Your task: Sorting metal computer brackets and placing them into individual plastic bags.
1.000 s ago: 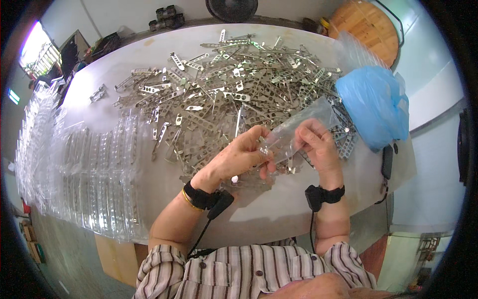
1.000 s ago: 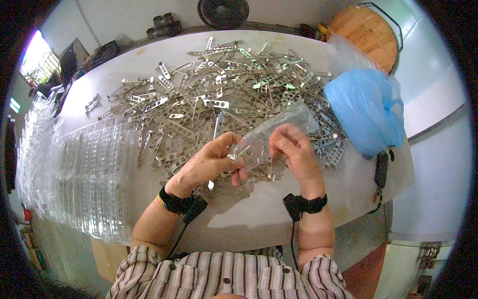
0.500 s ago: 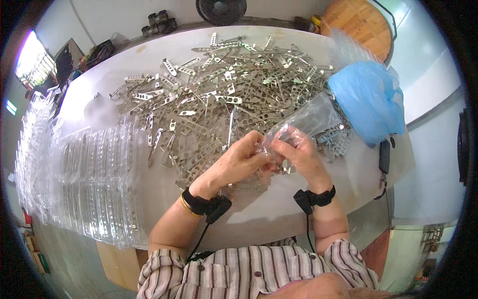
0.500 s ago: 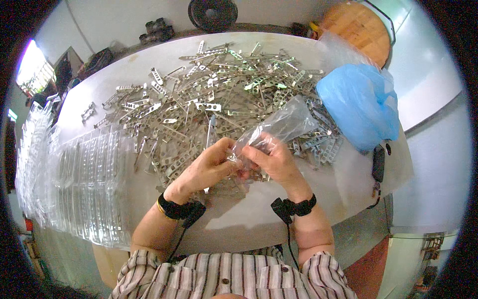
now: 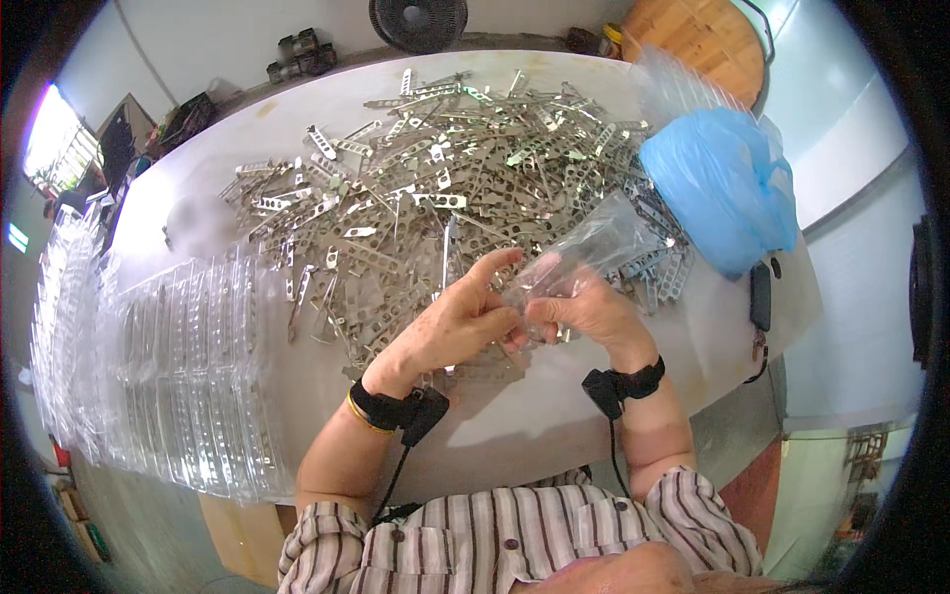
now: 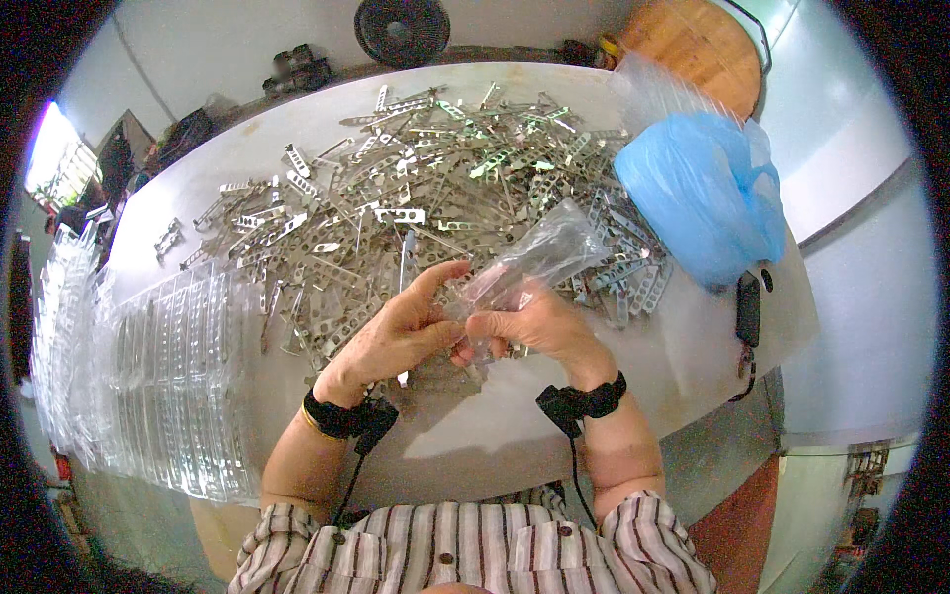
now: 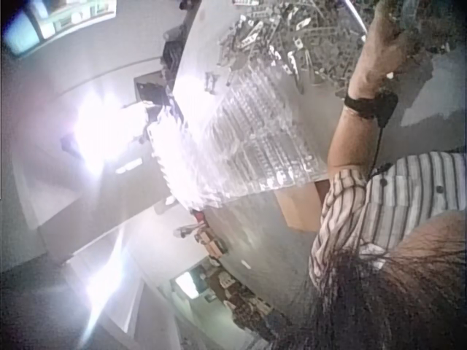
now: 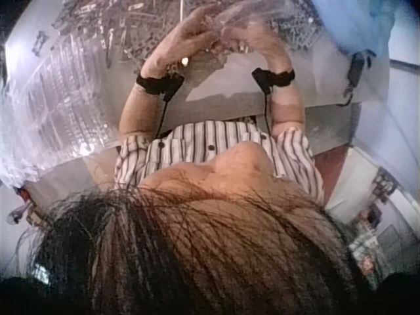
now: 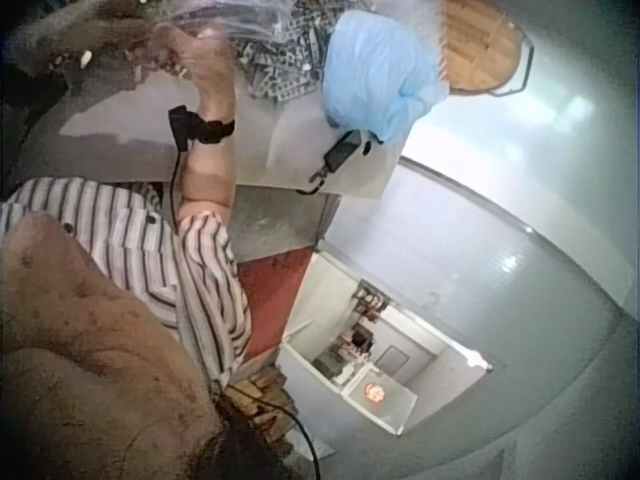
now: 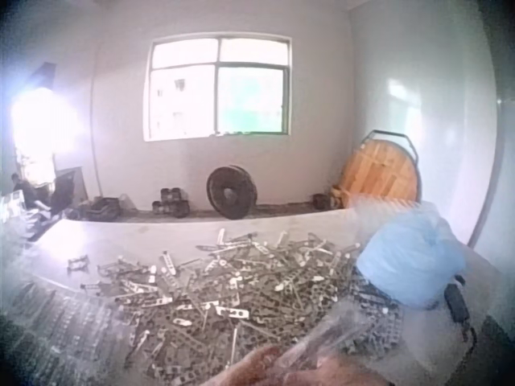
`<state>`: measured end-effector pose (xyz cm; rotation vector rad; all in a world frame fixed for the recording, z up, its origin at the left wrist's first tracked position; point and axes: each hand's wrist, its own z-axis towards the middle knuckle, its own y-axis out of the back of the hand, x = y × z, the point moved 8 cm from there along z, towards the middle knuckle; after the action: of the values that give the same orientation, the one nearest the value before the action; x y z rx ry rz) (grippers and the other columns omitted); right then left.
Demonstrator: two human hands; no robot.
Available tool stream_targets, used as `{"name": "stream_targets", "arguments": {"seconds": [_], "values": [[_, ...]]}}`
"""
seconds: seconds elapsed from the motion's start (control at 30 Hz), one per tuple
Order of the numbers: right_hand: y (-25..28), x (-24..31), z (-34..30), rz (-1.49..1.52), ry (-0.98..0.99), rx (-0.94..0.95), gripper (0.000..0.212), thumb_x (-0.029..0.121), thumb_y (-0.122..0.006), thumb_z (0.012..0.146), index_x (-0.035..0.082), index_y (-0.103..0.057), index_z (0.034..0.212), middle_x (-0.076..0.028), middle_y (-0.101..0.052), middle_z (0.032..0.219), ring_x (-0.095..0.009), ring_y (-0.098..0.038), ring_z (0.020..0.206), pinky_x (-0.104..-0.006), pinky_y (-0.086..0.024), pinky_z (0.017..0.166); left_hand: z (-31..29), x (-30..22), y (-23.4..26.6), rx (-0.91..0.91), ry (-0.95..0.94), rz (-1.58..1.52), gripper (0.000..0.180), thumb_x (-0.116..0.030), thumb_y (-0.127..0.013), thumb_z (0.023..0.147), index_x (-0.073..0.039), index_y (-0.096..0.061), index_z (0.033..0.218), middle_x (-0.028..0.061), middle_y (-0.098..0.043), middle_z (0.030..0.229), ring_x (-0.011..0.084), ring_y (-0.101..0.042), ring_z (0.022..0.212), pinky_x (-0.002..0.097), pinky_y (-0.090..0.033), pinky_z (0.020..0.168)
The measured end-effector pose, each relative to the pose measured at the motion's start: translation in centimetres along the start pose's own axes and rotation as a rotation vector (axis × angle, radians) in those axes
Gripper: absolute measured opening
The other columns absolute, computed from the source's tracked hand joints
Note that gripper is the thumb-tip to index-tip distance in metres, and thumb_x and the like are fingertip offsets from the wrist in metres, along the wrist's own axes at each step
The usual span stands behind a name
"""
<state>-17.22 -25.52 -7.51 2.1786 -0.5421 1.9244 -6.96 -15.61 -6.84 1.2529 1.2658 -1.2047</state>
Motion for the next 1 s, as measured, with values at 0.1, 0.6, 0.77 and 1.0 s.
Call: {"name": "stream_targets", "arguments": {"seconds": [0.1,0.6,0.77,1.0], "values": [[-0.9,-0.5,-0.2,-0.049,-0.102,0.049,0.038,0.024,-0.083,0.086,0.005,-0.061,0.11,-0.007,-0.07,0.08,-0.011,-0.061,0.06,-0.0238,-0.044,0.047,-0.2,-1.0,-0.5,0.04,-0.029,-0.061,0.062,-0.005,-0.056,0.102,-0.004,-0.024,0.155,0.0084,-0.07,0.096,0.0114,-0.066,0.084,0.0285,-0.055,0.076],[1.1,0.3,0.6,0.026,0.115,-0.084,0.039,0.022,-0.076,0.092,0.005,-0.058,0.121,-0.001,-0.067,0.084,-0.007,-0.059,0.063,-0.0233,-0.047,0.054,0.2,0.5,0.9,-0.144,0.012,-0.034,0.022,-0.01,-0.056,0.102,0.003,-0.053,0.119,0.0071,-0.071,0.091,0.0103,-0.065,0.078,0.027,-0.053,0.07],[0.3,0.0,0.7,0.003,0.129,-0.036,0.037,0.016,-0.072,0.094,0.005,-0.058,0.126,-0.002,-0.068,0.089,-0.008,-0.06,0.065,-0.023,-0.048,0.057,0.3,0.7,0.6,-0.131,0.0,-0.134,0.029,-0.008,-0.056,0.101,0.002,-0.046,0.127,0.0086,-0.071,0.091,0.0116,-0.066,0.078,0.0279,-0.054,0.071],[-1.4,0.5,0.2,0.03,0.039,0.06,0.057,0.007,-0.071,0.092,0.004,-0.047,0.144,-0.005,-0.07,0.097,-0.009,-0.059,0.063,-0.0223,-0.046,0.056,-0.2,-0.6,0.8,-0.094,0.014,-0.056,0.062,-0.002,-0.055,0.1,-0.004,-0.027,0.154,0.0081,-0.071,0.095,0.0136,-0.068,0.088,0.0294,-0.056,0.08]]}}
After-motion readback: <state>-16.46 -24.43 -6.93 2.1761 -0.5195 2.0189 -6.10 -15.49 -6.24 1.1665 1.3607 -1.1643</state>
